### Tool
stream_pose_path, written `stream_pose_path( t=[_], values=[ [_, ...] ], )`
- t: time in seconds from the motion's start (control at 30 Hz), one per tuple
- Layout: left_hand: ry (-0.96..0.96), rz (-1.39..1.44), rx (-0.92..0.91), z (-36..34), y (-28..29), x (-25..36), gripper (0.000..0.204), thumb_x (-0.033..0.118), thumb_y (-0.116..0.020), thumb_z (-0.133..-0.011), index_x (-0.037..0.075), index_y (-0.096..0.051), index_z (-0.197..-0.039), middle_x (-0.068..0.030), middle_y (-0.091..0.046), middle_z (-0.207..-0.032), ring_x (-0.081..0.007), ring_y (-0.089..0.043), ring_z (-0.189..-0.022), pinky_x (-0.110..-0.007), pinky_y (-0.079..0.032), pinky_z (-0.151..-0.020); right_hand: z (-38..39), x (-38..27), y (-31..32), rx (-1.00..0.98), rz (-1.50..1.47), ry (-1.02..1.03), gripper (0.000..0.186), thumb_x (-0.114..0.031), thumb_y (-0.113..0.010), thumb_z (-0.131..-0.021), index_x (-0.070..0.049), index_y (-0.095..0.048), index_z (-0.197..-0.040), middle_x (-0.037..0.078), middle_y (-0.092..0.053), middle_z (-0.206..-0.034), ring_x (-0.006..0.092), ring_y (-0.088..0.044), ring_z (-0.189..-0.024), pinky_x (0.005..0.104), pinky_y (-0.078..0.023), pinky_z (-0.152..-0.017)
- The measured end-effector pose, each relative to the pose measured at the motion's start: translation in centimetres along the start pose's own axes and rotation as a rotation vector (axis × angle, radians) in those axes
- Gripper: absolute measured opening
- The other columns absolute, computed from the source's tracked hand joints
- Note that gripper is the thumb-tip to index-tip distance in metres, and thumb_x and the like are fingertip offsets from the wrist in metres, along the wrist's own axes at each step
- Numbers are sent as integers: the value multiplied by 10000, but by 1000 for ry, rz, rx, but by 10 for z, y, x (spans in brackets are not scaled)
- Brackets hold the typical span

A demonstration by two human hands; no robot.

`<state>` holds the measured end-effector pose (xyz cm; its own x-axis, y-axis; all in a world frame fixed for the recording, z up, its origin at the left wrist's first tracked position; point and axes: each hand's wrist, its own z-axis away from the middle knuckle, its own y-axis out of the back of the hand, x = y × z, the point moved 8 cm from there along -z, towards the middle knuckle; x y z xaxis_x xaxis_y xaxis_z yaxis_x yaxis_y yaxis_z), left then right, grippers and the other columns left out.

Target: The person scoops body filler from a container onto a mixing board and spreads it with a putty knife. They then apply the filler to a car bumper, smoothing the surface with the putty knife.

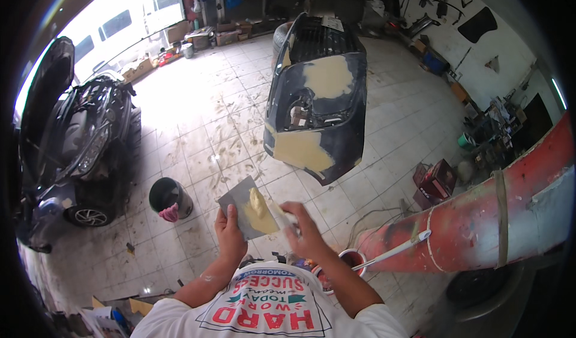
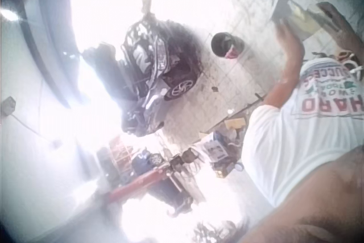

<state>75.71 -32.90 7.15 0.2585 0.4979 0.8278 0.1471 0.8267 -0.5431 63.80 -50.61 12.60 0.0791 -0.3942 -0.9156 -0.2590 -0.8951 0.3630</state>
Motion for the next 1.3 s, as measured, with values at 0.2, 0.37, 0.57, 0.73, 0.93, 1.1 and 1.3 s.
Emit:
stream_pose_path(
  t=[0.2, 0.37, 0.57, 0.73, 0.93, 1.1, 1.3],
  values=[
    [-109, -55, -29, -5, -5, 14, 287, 225, -549, -1143, -8, -633, -1288, -74, -724, -1178, -96, -638, -988, -265, -532, -837, 15, 7, -41, -33, 298, 148, 706, 148, -560, -810, -48, -440, -1478, 197, -509, -1382, 398, -546, -1311, 460, -514, -1062],
    [-248, -333, -120, -11, -20, 42, 273, 210, -573, -1129, -15, -653, -1260, -83, -756, -994, -89, -642, -833, -266, -530, -747, 4, 5, 0, -63, 530, 47, 674, 150, -612, -719, -157, -718, -1311, 103, -648, -1267, 358, -638, -1191, 495, -505, -1009],
    [-503, -925, -383, 19, -59, 48, 167, 111, -641, -1049, 23, -678, -1185, -218, -666, -717, -347, -717, -619, -397, -525, -552, -19, -54, 22, 11, 545, 277, 646, 121, -663, -671, -174, -775, -1234, 45, -685, -1259, 320, -629, -1209, 448, -488, -1008],
    [-633, -925, -254, 14, -68, 77, 108, 101, -637, -1045, 24, -667, -1116, -202, -638, -669, -360, -701, -576, -400, -503, -515, -5, -58, -19, -64, 461, 373, 642, 62, -676, -695, -194, -759, -1277, 20, -660, -1304, 285, -595, -1250, 496, -463, -1007],
    [-700, -707, 1, -9, -60, 111, 170, 117, -594, -1088, -12, -606, -978, -127, -592, -598, -174, -581, -485, -336, -425, -480, 14, -68, -32, -89, 328, 393, 741, 110, -707, -662, -166, -680, -1349, 142, -547, -1360, 371, -531, -1352, 525, -424, -1138],
    [331, 75, -105, -19, -32, 19, 272, 184, -571, -1117, -5, -634, -1301, -89, -732, -1140, -163, -708, -963, -324, -602, -857, -12, -50, -12, 115, 390, 352, 848, 235, -642, -644, -158, -590, -1394, 210, -479, -1403, 449, -521, -1355, 508, -472, -1122],
    [-29, -346, -164, -13, -16, 33, 264, 187, -586, -1113, -33, -651, -1245, -113, -760, -980, -113, -686, -846, -301, -557, -736, -24, -31, 21, 124, 792, 251, 661, 123, -650, -703, -190, -746, -1277, 118, -611, -1283, 364, -593, -1228, 504, -460, -1041]
  ],
)
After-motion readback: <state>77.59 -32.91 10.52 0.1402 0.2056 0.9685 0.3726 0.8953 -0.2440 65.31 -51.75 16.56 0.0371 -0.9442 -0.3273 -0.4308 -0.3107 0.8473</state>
